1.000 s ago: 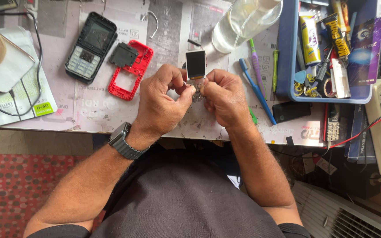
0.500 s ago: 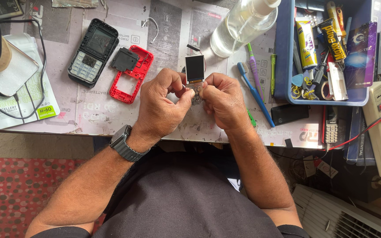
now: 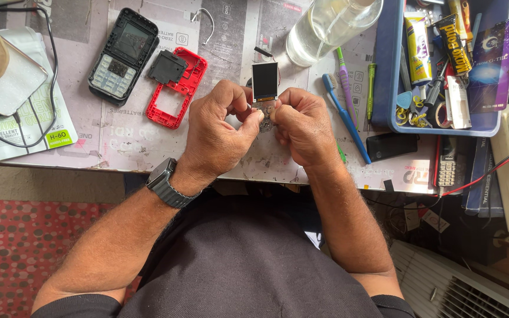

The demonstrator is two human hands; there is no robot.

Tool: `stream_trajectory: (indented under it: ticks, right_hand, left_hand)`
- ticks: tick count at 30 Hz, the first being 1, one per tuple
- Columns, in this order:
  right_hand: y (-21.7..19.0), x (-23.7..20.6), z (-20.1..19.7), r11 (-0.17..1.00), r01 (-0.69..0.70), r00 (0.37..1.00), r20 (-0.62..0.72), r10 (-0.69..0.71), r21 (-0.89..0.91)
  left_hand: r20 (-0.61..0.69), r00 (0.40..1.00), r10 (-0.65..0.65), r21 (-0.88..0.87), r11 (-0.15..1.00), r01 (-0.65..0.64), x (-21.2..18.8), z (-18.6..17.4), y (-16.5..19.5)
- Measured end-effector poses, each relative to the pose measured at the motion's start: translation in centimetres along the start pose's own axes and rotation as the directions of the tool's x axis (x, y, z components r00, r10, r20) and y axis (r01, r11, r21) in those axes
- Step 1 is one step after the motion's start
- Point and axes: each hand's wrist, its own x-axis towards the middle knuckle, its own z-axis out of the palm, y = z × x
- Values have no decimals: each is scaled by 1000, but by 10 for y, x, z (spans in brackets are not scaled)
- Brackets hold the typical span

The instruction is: The person cleans a mobile phone motherboard with a green utility knife and a blue toothbrush, then places a red battery onto the board and connects the ribbon cable. They repeatedly remove and reattach the battery while inspecting the board and a separate phone casing.

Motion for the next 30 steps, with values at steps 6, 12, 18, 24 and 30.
stream_trajectory:
  ticks: [6, 12, 18, 24, 30]
  right_hand:
    - [1, 0, 0, 1000, 5, 1000, 5, -5, -4]
    - [-1, -1, 1, 1000, 4, 1000, 6, -4, 1]
    - [-4, -5, 2, 1000, 16, 1000, 19, -16, 8]
    - [-6, -5, -6, 997, 7, 997, 78, -13, 78]
    - [-6, -5, -12, 994, -3, 994, 109, -10, 112]
  left_hand:
    - [13, 998, -59, 15, 998, 58, -1, 0, -1]
    - [1, 1000, -7, 1, 1000, 7, -1, -1, 0]
    - [-4, 1000, -12, -19, 1000, 12, -2, -1, -1]
    - [67, 979, -194, -265, 942, 205, 0, 1, -10]
    - [142, 947, -289, -401, 858, 322, 1, 2, -15]
